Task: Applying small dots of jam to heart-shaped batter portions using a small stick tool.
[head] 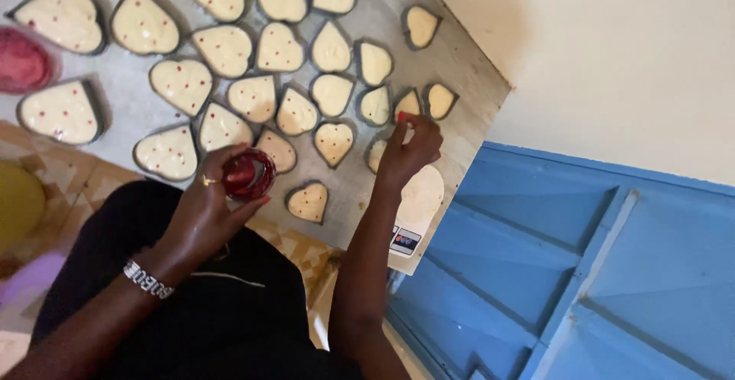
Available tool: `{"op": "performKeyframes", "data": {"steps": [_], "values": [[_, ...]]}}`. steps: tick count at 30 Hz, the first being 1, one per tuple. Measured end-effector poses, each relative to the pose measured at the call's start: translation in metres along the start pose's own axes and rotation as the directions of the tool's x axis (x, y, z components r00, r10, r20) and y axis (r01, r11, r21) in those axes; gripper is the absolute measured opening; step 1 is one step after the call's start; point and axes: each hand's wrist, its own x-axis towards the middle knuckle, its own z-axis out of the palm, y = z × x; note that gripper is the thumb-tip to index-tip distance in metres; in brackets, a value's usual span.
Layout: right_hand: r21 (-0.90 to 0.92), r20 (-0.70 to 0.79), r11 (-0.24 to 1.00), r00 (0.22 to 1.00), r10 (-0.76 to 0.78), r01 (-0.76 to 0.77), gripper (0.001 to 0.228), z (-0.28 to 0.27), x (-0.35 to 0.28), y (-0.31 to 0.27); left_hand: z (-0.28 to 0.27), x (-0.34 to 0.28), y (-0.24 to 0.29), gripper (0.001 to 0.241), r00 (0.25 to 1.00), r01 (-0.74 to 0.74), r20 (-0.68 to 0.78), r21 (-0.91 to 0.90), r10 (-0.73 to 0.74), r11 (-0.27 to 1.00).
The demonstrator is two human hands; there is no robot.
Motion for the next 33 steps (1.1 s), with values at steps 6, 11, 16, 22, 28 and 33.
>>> {"op": "performKeyframes", "data": {"steps": [6, 11, 16, 22, 28, 33], "values": [[-0.069, -0.063, 0.991, 0.99, -0.123, 0.118, 0.007, 0.034, 0.006, 0.024, -0.025, -0.001, 0.0, 0.067, 0.999, 0.018, -0.027, 0.0, -0.018, 1.0], [-0.068, -0.058, 0.996, 0.996, -0.062, 0.058, 0.007, 0.034, 0.015, 0.014, -0.041, -0.003, -0.012, 0.071, 0.998, 0.048, -0.04, -0.013, -0.048, 0.999], [-0.166, -0.042, 0.986, 0.999, 0.017, -0.024, 0.014, 0.059, 0.016, 0.027, -0.057, -0.001, -0.008, 0.069, 0.998, 0.012, -0.068, -0.028, -0.014, 1.0], [-0.256, 0.008, 0.965, 0.999, 0.053, -0.049, 0.017, 0.037, 0.004, -0.004, -0.077, -0.005, -0.005, 0.067, 0.997, -0.039, -0.065, -0.019, 0.037, 0.999], [-0.179, -0.094, 0.972, 0.986, 0.139, -0.154, 0.007, 0.0, 0.006, -0.012, -0.08, -0.012, -0.007, 0.07, 0.994, -0.086, -0.073, -0.021, 0.085, 0.996], [-0.286, -0.073, 0.957, 0.994, -0.076, 0.052, 0.016, 0.044, -0.003, 0.065, -0.07, -0.017, -0.016, 0.069, 0.987, -0.119, -0.108, -0.032, 0.115, 0.992]]}}
